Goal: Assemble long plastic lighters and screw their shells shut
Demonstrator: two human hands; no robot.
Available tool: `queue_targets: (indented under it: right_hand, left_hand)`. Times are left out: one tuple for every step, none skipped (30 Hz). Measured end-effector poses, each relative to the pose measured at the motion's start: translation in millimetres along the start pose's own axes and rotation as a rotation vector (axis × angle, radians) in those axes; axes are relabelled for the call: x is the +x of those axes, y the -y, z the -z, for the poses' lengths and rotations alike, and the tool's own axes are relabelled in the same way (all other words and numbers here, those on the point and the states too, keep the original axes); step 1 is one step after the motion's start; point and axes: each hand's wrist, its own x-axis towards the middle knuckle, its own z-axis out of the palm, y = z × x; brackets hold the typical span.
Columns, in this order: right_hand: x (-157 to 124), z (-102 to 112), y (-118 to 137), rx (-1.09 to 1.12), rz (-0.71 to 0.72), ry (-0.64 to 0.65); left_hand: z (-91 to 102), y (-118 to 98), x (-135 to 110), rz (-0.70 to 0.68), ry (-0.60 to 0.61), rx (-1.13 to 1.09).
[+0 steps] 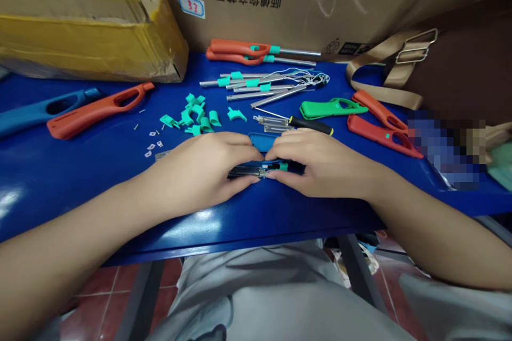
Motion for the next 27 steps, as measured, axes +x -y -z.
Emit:
queue_targets:
  right_hand:
    - [0.1,0.2,0.2,-0.012,0.002,0.0]
    - [0.1,0.4,0.3,-0.028,0.007,0.001]
    - [0.0,0.6,0.3,-0.047,0.01,0.005]
    - [-0.2,0.7,0.3,-0.068,0.016,0.007]
    - [-0.4,0.6,0.0,-0.089,0.023,0.006]
    - [-0.6,0.5,-0.3,-0.109,0.032,0.003]
    - [-0.8,0.3,-0.6,-0.128,0.041,-0.001]
    - [-0.9,0.1,-0.9,-0.147,0.049,-0.005]
    - [-0.9,-0.1,-1.0,-0.164,0.056,-0.007]
    - [-0.9,-0.1,-0.8,-0.177,0.061,-0.009]
    - [-0.8,0.0,-0.3,-0.187,0.063,-0.01]
    - [-0.6,0.3,0.6,-0.191,0.062,-0.012]
    - [-0.6,0.8,1.7,-0.191,0.057,-0.013]
    - [-0.6,1.4,2.9,-0.192,0.053,-0.015]
    - [-0.7,1.9,4.2,-0.199,0.051,-0.016]
    - [-1.0,2.4,5.3,-0.216,0.054,-0.022]
    - [-1.4,2.7,6.2,-0.243,0.064,-0.034]
    - [-1.8,2.8,6.8,-0.279,0.082,-0.048]
    - [-2.3,2.8,7.0,-0.316,0.105,-0.064]
    - [-2.7,2.6,7.0,-0.35,0.127,-0.076]
    - [-3.1,2.3,6.8,-0.376,0.146,-0.084]
    - [-3.3,2.1,6.5,-0.396,0.161,-0.089]
    - [-3.4,1.9,6.1,-0.408,0.171,-0.09]
    - [-3.4,1.8,5.8,-0.414,0.178,-0.088]
    - [-3.4,1.7,5.6,-0.418,0.182,-0.088]
    - [-3.3,1.7,5.5,-0.42,0.185,-0.087]
    - [-3.1,1.7,5.5,-0.422,0.187,-0.086]
  left_hand:
    - [-0.1,0.0,-0.2,0.001,0.002,0.005]
    - [-0.1,0.0,-0.4,0.002,0.002,0.011]
    - [-0.2,0.0,-0.6,0.004,-0.001,0.019]
    - [-0.2,0.0,-0.8,0.007,-0.005,0.029]
    - [-0.3,0.0,-0.9,0.008,-0.008,0.038]
    - [-0.3,0.1,-1.0,0.008,-0.01,0.047]
    - [-0.3,0.2,-1.0,0.009,-0.011,0.054]
    - [-0.2,0.3,-1.1,0.01,-0.013,0.06]
    - [-0.2,0.5,-1.3,0.012,-0.014,0.062]
    - [0.0,0.7,-1.4,0.012,-0.013,0.061]
    - [0.2,1.0,-1.6,0.011,-0.012,0.058]
    - [0.5,1.2,-1.9,0.009,-0.011,0.054]
    - [0.8,1.3,-2.1,0.004,-0.011,0.05]
    - [1.2,1.4,-2.3,-0.001,-0.011,0.048]
    - [1.5,1.4,-2.5,-0.003,-0.01,0.05]
    - [1.8,1.4,-2.6,-0.004,-0.011,0.054]
    - [2.0,1.3,-2.5,-0.003,-0.011,0.059]
    - [2.0,1.3,-2.4,0.001,-0.008,0.061]
    - [1.9,1.2,-2.2,0.006,-0.006,0.061]
    - [1.7,1.3,-2.0,0.008,-0.004,0.056]
    - [1.3,1.3,-1.7,0.009,-0.004,0.05]
    - [0.9,1.4,-1.5,0.009,-0.003,0.045]
    - [0.4,1.5,-1.3,0.009,-0.004,0.042]
    - [-0.1,1.5,-1.2,0.007,-0.004,0.041]
    - [-0.6,1.5,-1.2,0.008,-0.004,0.041]
    - [-0.9,1.4,-1.3,0.009,-0.002,0.041]
    - [-1.1,1.3,-1.5,0.01,-0.002,0.039]
